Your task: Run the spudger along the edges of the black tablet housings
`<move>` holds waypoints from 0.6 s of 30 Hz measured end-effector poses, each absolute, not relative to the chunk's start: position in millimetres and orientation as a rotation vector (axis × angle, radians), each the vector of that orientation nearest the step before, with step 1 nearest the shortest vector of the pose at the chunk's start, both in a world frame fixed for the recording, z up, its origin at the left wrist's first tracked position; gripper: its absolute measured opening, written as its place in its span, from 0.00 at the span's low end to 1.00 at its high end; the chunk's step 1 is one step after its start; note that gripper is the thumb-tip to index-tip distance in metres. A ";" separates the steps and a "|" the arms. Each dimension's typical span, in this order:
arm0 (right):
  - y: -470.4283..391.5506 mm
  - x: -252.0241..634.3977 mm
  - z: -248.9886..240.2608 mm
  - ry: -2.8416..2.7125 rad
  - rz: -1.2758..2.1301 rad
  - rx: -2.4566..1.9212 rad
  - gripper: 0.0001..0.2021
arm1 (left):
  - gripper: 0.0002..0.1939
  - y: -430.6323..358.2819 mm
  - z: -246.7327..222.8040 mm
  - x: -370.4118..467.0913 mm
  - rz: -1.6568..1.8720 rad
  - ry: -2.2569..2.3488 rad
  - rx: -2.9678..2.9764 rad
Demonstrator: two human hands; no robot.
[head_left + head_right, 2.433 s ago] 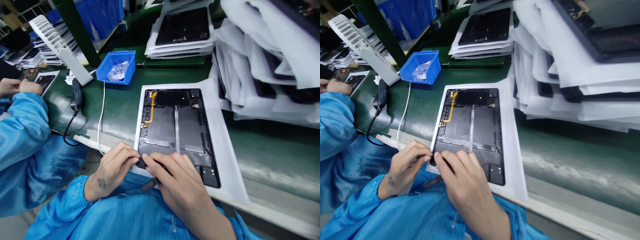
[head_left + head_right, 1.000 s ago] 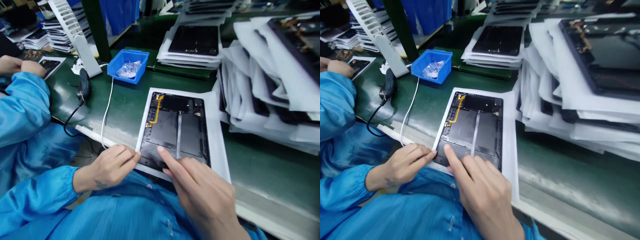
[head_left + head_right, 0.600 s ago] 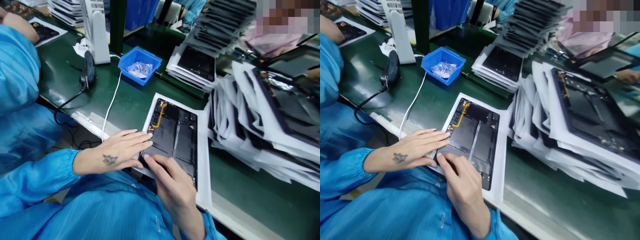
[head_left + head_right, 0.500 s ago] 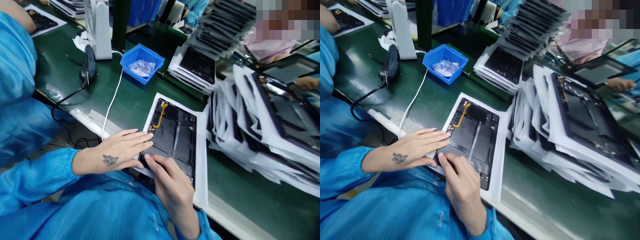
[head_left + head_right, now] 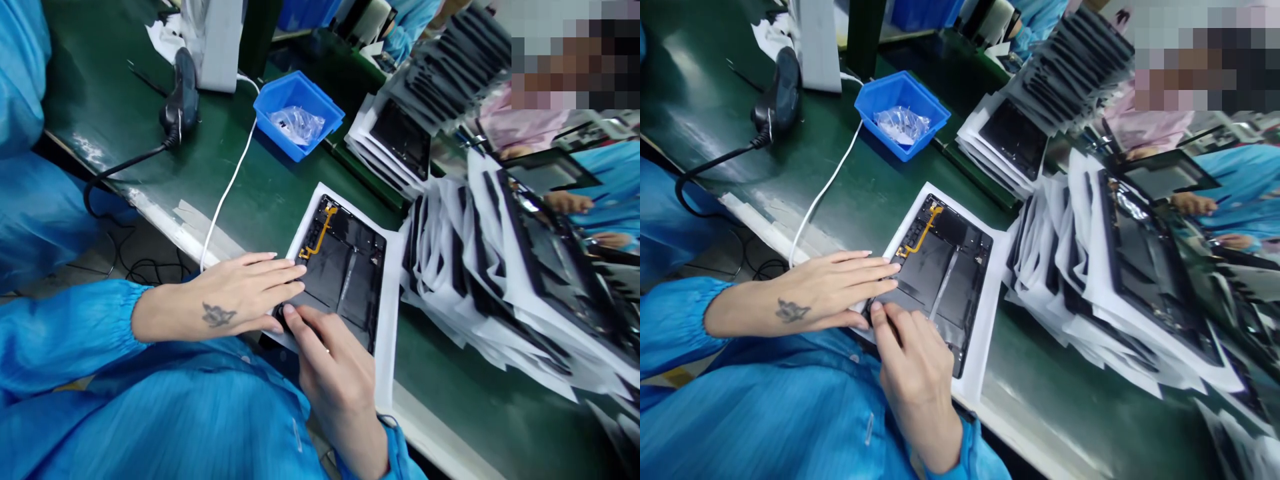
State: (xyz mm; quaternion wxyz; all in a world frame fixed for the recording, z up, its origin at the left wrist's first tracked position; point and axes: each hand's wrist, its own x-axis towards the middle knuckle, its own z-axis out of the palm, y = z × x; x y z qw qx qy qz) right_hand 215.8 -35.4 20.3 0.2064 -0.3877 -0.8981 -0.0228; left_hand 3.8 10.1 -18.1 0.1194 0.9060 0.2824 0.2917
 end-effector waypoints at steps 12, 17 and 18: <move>-19.3 212.5 47.6 -2.892 -0.382 -0.862 0.16 | 0.24 10.3 -16.4 3.0 0.738 0.830 2.755; -22.9 208.9 42.4 -2.836 -0.365 -0.906 0.15 | 0.24 10.1 -17.0 3.4 0.696 0.852 2.786; -21.9 209.0 40.9 -2.831 -0.356 -0.903 0.15 | 0.24 10.3 -16.0 3.2 0.674 0.853 2.804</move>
